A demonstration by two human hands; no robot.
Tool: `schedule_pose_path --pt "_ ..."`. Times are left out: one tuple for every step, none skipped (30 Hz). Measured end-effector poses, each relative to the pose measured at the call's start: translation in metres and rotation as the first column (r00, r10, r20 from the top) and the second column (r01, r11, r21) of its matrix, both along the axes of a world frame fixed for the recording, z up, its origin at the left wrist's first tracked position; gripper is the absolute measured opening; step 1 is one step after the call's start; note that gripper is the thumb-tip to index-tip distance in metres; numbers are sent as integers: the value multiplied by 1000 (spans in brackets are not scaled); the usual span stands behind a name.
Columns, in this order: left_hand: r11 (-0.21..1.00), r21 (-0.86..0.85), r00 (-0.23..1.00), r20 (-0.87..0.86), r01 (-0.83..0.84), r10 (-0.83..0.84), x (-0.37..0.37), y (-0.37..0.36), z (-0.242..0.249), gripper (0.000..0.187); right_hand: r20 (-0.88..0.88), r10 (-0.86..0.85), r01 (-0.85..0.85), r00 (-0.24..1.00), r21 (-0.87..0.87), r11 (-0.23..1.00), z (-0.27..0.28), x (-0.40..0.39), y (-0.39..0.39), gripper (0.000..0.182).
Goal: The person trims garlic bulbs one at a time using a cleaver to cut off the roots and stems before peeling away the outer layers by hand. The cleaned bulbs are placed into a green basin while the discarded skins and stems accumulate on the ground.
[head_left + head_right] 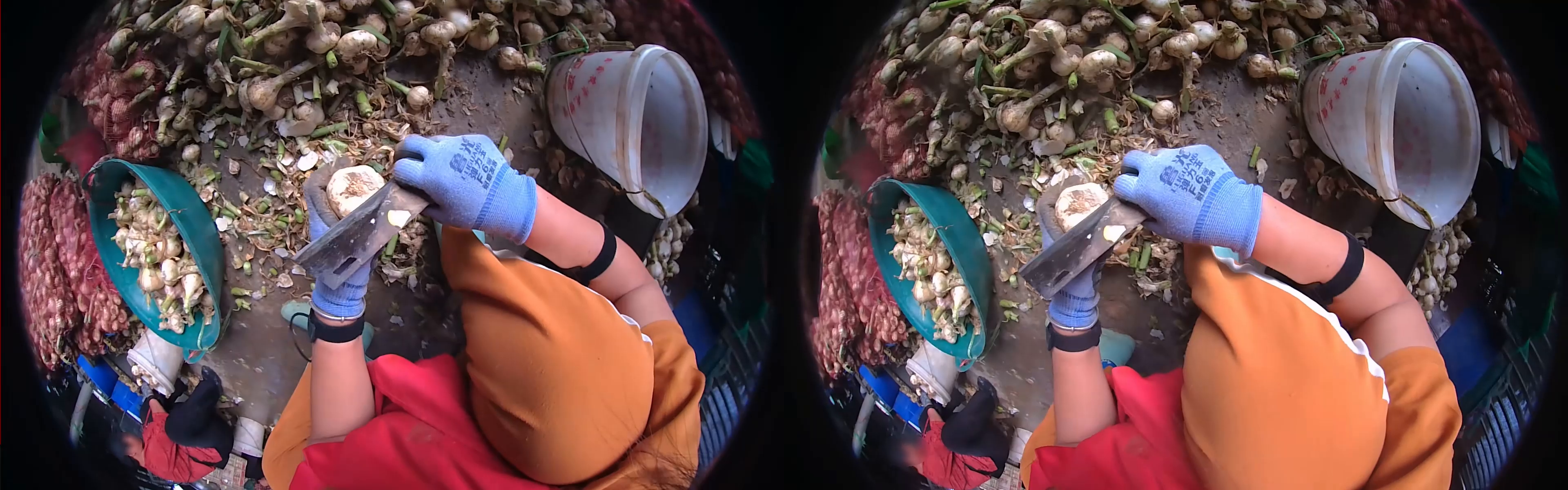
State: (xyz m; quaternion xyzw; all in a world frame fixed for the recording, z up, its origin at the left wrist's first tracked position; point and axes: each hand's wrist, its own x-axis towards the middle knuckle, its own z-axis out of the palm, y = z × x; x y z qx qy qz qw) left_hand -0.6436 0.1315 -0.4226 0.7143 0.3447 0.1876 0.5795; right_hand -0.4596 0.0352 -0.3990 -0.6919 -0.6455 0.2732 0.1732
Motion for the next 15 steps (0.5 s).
schedule_pose_path --pt "1000 1 1000 1 -1 1 0 0 0 84 -6 21 -21 1000 18 1000 -2 0 0 31" --pt "999 43 1000 15 -16 16 1 1 -1 83 -5 22 -22 1000 20 1000 -2 1 2 31" --pt "996 83 999 28 -31 29 1 2 -3 83 -3 31 -31 1000 34 999 0 1 3 31" --pt "991 122 998 40 -47 42 1 2 -3 83 -3 40 -40 999 46 998 0 1 4 32" --pt "992 121 998 38 -48 44 -2 -1 1 83 -5 42 -41 999 45 998 -1 0 5 32" --pt "996 -22 996 11 -86 86 -6 -6 9 81 3 19 -20 1000 59 998 -4 -1 6 32" --pt "979 -163 992 -20 -125 123 -6 -10 13 79 12 -3 2 1000 74 997 -6 0 7 32" --pt "978 -165 992 -20 -126 125 -7 -11 10 79 12 -1 0 1000 73 997 -9 1 8 32" --pt "964 -199 985 -27 -174 172 -10 -14 4 77 12 -9 8 1000 49 999 -11 2 8 31" --pt "947 -231 975 -33 -221 220 -14 -17 -6 75 14 -16 15 1000 28 999 -14 2 10 30" --pt "944 -252 977 -13 -211 215 -40 -24 -32 68 7 -23 23 1000 20 1000 -18 3 11 29" --pt "944 -252 976 -13 -212 215 -36 -22 -27 68 7 -23 23 1000 20 1000 -24 3 12 29" --pt "941 -256 975 -56 -221 214 -28 -17 -18 66 5 -38 38 999 6 999 -31 2 13 29" --pt "938 -261 973 -96 -229 210 -23 -15 -14 65 5 -54 54 999 -7 999 -37 1 13 29" --pt "949 -255 977 -156 -183 147 -24 -11 -13 61 -14 -76 76 997 -2 997 -40 -2 13 27"
